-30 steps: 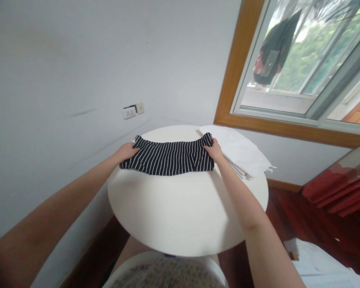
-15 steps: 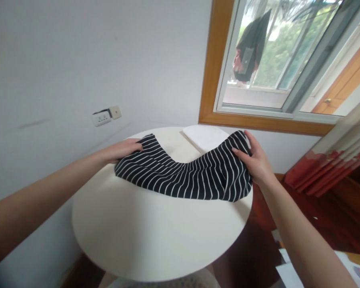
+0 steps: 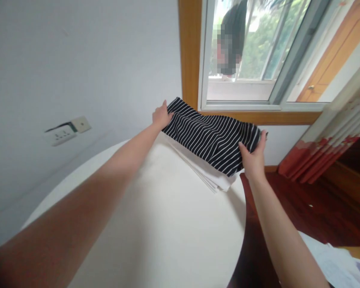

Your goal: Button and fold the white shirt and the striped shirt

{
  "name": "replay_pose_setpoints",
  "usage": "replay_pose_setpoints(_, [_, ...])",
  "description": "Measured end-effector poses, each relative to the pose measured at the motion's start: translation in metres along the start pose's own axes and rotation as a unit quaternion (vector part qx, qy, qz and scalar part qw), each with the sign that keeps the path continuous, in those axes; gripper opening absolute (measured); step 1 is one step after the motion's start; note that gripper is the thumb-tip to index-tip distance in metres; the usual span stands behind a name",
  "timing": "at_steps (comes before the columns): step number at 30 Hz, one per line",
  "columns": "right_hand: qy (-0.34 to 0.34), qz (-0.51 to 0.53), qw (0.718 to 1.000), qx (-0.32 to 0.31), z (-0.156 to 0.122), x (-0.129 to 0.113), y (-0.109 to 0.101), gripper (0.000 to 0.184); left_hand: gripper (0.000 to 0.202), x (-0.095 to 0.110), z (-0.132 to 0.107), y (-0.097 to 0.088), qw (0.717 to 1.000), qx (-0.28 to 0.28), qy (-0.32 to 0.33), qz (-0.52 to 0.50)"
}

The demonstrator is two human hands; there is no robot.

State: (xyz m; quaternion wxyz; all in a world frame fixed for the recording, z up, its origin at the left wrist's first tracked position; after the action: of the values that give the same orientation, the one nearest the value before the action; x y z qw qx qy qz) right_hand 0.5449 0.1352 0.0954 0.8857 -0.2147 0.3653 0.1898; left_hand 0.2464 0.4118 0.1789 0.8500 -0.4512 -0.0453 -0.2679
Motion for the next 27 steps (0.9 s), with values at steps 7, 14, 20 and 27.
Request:
replay_pose_setpoints(7, [0.172,-0.001,0.982,-0.081,-0.058,0.081,0.042,0.105,0.053,0.020,-0.077,0.100,0.997,-0.045,0.060,-0.020])
replay_pose_setpoints(14, [0.176,0.078,0.968,-0.163,-0.054,0.065,0.031,0.108,0.048,0.027,-0.142,0.127,0.965,-0.210,0.158,-0.021])
replay_pose_setpoints(20, [0.188,0.122,0.957,-0.183,-0.051,0.039,0.035,0.088,0.050,0.020,-0.153,0.101,0.967,-0.209,0.144,-0.007])
replay_pose_setpoints(27, [0.139,-0.121,0.952,-0.245,-0.070,0.028,0.011,0.052,0.045,-0.010,-0.181,0.045,0.982,-0.126,0.141,-0.018])
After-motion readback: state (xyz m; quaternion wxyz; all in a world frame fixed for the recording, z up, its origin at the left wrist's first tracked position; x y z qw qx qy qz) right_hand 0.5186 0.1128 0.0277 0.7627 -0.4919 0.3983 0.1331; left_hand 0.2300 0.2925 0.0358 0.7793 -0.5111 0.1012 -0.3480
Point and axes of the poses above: each hand's wrist, its own z-axis towards the middle knuckle, its own y-axis out of the palm, x = y × z, the point moved 4 cm from there along z, towards the middle knuckle, and after that the axes turned 1 degree about x, right-handed, at the moved point
